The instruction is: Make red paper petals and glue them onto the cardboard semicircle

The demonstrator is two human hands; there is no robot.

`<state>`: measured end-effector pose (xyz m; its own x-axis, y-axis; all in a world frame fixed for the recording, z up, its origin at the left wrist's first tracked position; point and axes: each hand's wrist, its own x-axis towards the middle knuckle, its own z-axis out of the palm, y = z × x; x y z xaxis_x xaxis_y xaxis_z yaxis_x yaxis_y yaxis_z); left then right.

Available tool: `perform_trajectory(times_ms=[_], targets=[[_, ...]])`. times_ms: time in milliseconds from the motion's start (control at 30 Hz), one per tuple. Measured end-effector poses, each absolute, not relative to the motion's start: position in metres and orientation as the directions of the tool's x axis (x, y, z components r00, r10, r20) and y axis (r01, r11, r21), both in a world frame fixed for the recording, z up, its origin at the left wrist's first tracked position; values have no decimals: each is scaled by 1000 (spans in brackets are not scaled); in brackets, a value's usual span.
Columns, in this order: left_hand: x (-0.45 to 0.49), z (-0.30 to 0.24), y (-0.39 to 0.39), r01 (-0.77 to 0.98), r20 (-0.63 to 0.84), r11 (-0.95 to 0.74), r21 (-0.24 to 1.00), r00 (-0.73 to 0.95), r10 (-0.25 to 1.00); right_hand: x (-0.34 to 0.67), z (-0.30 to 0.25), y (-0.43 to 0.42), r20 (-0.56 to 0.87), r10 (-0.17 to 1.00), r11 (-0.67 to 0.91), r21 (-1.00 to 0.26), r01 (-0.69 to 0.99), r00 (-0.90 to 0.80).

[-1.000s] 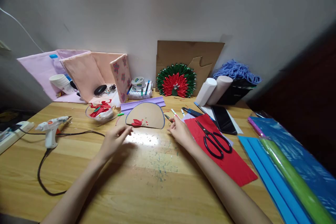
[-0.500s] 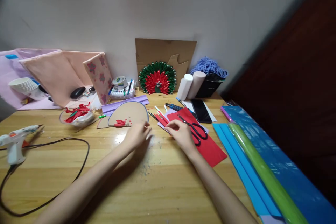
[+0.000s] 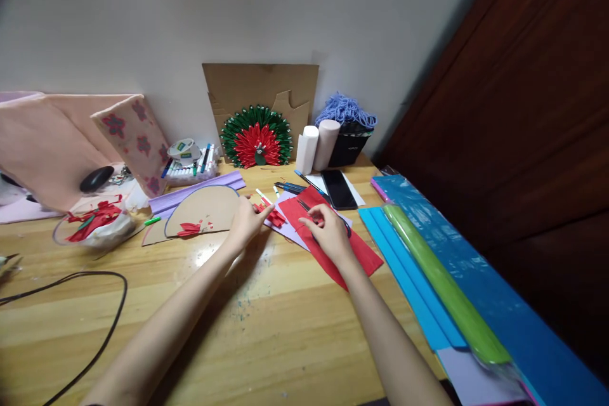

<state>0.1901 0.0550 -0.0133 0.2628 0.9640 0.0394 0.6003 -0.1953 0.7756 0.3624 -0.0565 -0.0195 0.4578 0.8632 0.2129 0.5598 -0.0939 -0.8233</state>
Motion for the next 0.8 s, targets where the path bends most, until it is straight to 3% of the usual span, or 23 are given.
perform_trajectory(times_ms=[167, 400, 600, 700, 800], targets=[[205, -20, 59, 499, -4, -152, 853, 297, 955, 330, -29, -35, 212, 919, -20, -818, 575, 333], [199, -1, 62, 317, -52, -121, 941, 489, 871, 331, -29, -25, 69, 891, -43, -971, 235, 448], [192, 8, 59, 144, -108, 15, 989, 667, 737, 326, -29, -37, 29, 923, -44, -983, 181, 384], [189, 12, 59, 131, -131, 54, 990, 703, 699, 320, -27, -40, 29, 928, -38, -985, 170, 372], [186, 16, 61, 158, -121, 13, 987, 696, 708, 322, -23, -42, -27, 917, -51, -997, 50, 397]])
